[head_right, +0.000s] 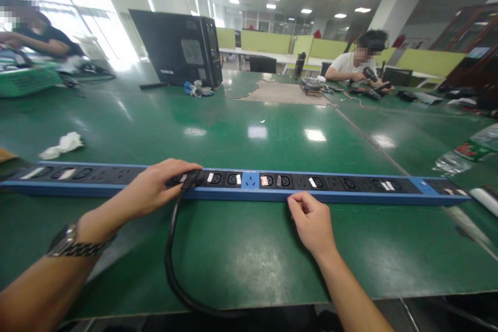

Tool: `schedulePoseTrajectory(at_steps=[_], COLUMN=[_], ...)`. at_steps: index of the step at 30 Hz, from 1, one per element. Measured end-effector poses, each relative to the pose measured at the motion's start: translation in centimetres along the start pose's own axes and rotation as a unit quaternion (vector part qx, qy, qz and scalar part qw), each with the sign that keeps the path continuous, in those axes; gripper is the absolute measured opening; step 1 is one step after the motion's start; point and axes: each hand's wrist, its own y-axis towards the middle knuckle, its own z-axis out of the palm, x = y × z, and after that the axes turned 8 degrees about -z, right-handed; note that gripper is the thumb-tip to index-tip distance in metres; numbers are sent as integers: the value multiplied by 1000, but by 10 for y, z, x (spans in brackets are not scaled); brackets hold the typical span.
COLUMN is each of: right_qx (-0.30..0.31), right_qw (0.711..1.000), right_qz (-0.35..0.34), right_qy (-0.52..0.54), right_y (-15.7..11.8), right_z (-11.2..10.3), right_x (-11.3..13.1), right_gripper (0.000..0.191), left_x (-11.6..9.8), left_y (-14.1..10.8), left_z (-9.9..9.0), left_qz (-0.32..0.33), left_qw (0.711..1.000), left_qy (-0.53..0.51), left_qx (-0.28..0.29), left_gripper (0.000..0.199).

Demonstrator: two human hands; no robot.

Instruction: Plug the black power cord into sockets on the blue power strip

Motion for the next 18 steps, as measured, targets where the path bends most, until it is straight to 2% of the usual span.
schedulePoseTrajectory(at_steps=[7,10,12,13,15,18], right_qx=[-5,-6,-8,-8,-9,-7], right_qw=[1000,1000,1000,1000,1000,1000], right_qz=[5,3,4,5,7,9], right_qy=[3,6,7,8,10,13], right_y=[2,3,4,4,4,4], right_z=[1,2,2,3,3,3], right_x=[-2,-3,-3,-3,-4,-4], right_gripper=[30,29,29,29,29,30], left_x=[0,-8,-22,-31,-52,-79], left_y=[-5,-3,3,8,20,37], left_z=[7,5,7,10,21,44], left_qz=[-22,-37,-29,-14,32,46], left_qw=[996,983,975,976,982,988], left_qy=[-68,-124,-141,-141,-141,-125], left_qx=[-56,-133,-169,-168,-121,-75], left_gripper=[32,32,34,34,31,30])
